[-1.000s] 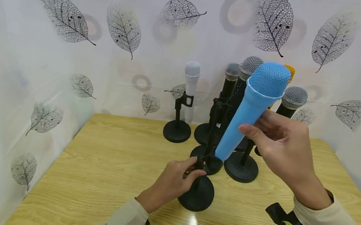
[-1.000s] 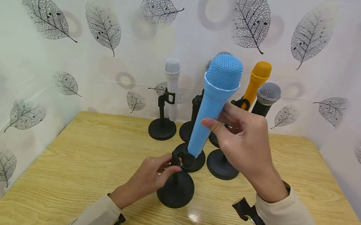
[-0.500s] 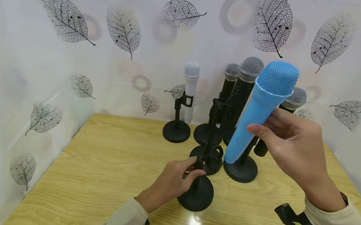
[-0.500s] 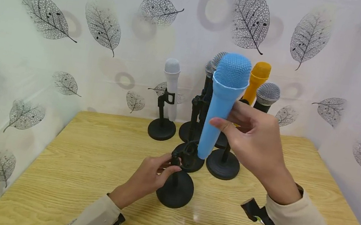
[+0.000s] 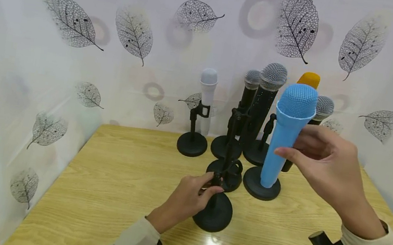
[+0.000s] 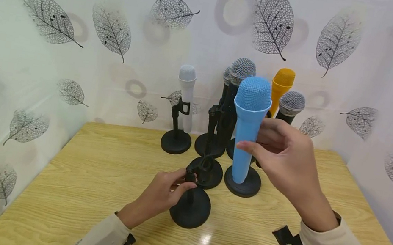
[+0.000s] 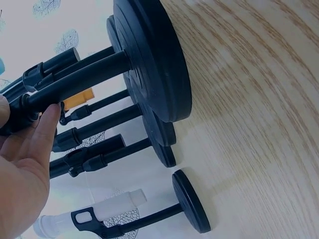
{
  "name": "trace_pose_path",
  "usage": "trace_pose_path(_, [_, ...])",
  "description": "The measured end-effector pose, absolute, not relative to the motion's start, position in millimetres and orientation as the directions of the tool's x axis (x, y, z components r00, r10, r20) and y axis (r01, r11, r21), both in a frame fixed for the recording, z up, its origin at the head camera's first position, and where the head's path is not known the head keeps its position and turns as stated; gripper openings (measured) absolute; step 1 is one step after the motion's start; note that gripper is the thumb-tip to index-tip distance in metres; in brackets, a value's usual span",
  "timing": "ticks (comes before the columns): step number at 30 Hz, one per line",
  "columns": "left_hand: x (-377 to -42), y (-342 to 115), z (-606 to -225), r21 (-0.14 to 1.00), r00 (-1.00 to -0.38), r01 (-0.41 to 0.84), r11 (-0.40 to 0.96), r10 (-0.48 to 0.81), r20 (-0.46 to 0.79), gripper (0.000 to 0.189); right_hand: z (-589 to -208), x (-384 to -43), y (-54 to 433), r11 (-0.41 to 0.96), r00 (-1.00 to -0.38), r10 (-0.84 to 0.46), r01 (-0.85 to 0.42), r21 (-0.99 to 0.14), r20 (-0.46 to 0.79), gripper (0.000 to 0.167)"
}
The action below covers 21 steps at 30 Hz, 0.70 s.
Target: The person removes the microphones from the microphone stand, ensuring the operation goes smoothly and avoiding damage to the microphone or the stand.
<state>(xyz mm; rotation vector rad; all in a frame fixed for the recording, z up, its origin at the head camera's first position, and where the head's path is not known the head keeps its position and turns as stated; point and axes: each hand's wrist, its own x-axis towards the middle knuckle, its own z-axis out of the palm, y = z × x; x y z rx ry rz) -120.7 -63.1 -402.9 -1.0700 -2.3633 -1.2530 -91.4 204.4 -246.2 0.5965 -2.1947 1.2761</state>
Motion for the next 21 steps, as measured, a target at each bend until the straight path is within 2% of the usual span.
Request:
trace_pose_path(11, [-117.2,-70.8,-400.9,0.643,-0.726,0.675,0.361,0.48,0.493,0.022,-267.1,-89.2,227.4,0.507,-0.824,-0.08,-0.518,-0.689,0.56,0.044])
trace_pose_path(21, [-114.9,-81.9,-402.0,0.621,-0.719,0.688,0.375,0.47,0.512,0.022,-284.3,-84.1,248.9,0.542,-0.867,-0.07,-0.448,-0.711,0.493,0.045])
